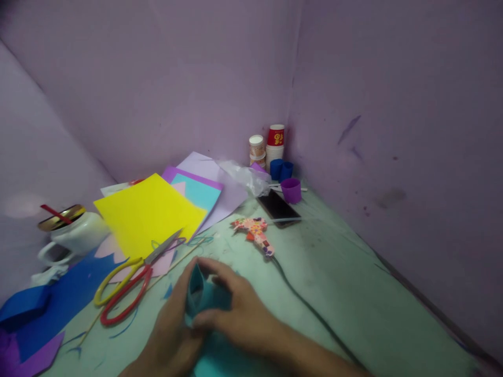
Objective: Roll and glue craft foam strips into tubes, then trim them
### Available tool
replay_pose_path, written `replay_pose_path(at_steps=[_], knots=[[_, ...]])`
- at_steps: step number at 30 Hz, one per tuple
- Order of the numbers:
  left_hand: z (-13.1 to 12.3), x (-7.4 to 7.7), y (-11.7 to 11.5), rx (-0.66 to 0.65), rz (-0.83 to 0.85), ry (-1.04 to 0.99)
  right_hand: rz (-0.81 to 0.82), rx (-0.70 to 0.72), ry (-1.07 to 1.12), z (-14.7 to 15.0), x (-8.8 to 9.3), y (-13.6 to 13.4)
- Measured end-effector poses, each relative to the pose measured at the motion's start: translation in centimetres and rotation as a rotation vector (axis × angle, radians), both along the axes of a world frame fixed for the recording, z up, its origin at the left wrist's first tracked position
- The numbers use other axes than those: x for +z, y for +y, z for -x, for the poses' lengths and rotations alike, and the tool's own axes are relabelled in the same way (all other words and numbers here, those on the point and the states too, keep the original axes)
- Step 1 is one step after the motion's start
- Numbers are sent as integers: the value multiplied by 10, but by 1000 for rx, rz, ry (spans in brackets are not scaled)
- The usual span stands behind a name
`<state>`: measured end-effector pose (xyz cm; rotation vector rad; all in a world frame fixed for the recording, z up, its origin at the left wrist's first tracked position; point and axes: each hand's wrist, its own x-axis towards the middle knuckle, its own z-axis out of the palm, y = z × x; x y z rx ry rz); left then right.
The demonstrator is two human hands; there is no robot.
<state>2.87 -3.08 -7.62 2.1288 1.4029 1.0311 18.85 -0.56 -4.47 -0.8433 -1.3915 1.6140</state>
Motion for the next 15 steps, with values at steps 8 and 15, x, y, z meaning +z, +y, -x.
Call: replay_pose_path(at_steps=[8,15], knots=[[5,11,1,3,179,-11,-121,-158,-61,-2,0,4],[5,6,8,42,241,-88,-123,-209,-129,-3,-3,9]])
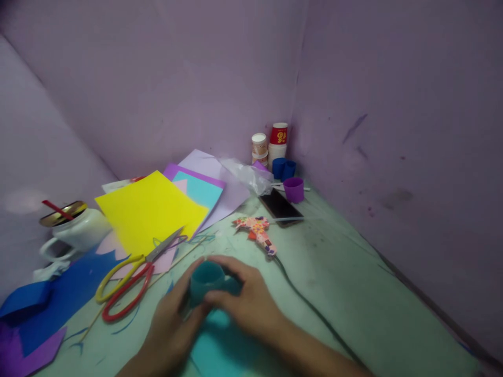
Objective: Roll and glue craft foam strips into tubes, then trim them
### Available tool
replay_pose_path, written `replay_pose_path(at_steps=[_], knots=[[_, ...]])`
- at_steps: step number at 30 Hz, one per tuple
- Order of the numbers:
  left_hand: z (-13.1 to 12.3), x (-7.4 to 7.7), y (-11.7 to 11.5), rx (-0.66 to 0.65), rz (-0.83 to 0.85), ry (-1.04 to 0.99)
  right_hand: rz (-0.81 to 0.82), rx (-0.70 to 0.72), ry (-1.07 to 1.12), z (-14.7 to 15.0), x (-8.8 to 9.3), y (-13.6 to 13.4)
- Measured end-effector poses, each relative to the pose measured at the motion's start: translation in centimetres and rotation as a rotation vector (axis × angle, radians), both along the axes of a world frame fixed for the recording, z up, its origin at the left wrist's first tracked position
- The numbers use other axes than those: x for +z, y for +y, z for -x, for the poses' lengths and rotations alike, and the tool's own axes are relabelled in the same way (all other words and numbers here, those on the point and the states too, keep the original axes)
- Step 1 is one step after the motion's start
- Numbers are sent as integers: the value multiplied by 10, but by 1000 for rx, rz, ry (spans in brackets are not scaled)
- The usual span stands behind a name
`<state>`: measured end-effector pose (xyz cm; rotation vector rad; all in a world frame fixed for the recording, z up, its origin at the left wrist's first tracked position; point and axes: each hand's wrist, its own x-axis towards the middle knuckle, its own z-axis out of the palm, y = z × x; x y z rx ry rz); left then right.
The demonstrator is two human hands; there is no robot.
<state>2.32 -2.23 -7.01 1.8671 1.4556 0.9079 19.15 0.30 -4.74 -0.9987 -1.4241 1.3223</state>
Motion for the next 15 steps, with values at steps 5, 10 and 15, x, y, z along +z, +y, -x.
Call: replay_pose_path(at_steps=[5,10,15], knots=[[-5,4,-1,-16,-25,25,-71,-39,-128,-3,2,-2],[-3,5,-5,28,-169,90,-2,-194,-152,-4,-10,8],[2,6,-8,152,-341,153,226,-177,-115,-6,-30,26]])
